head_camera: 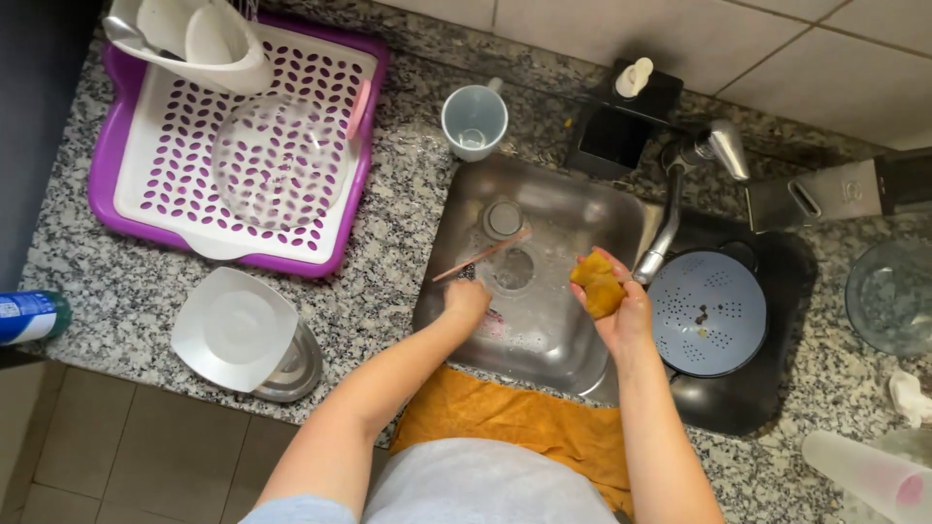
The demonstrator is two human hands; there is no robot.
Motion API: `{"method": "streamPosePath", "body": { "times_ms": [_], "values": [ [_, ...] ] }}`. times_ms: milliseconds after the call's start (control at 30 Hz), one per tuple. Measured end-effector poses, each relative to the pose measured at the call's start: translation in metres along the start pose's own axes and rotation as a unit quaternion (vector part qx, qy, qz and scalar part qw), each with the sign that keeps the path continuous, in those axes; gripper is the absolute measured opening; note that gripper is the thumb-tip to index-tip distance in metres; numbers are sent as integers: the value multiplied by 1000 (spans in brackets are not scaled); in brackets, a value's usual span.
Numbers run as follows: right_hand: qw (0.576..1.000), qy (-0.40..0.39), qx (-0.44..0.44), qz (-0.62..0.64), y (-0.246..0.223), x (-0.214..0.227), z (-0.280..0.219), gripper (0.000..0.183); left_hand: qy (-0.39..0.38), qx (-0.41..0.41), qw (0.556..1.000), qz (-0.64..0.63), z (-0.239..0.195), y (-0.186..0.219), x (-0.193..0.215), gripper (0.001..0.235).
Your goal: The person washes various kitchen items in a sink using a sponge and running water. They clean a glass bowl, a whisk, a pair of scissors, and a blue colander, placing the cleaned items into a purple dish rack on the counter.
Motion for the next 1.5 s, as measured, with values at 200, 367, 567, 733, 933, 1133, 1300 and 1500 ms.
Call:
{"method": "streamPosePath", "body": {
  "times_ms": [200, 367, 567, 733, 933, 1133, 1300, 1500],
  "values": [
    [996, 15, -69, 60, 26, 19, 9, 47, 58, -274, 951, 134, -36, 24, 56, 21],
    [990, 19, -121, 73, 78, 32, 32, 42, -45, -57, 995, -73, -11, 12, 145, 21],
    [982, 43, -136, 120, 108, -8, 43, 43, 10, 125, 954, -271, -14, 66, 221, 20],
    [934, 268, 200, -125, 14, -15, -8, 48, 151, 64, 974, -155, -1, 90, 243, 17],
    [843, 280, 290, -356, -26, 3, 22, 55, 14, 134, 884, -448, 13, 85, 239, 34],
    [991, 85, 45, 98, -7, -30, -10, 51, -11, 258, 817, -516, 20, 80, 227, 41],
    [936, 233, 235, -117, -40, 2, -8, 43, 126, 152, 882, -428, 17, 105, 263, 25],
    [921, 198, 320, -103, -74, -1, -11, 64, 16, 184, 768, -613, 26, 117, 243, 38]
  ]
}}
Point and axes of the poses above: each hand's wrist, its own z-axis towards the middle knuckle, its own x-axis out of the back of the hand, y = z × x, the point moved 9 cm from there along z, towards the middle knuckle, and after that the axes turned 13 degrees about y, right-handed, at the moved point
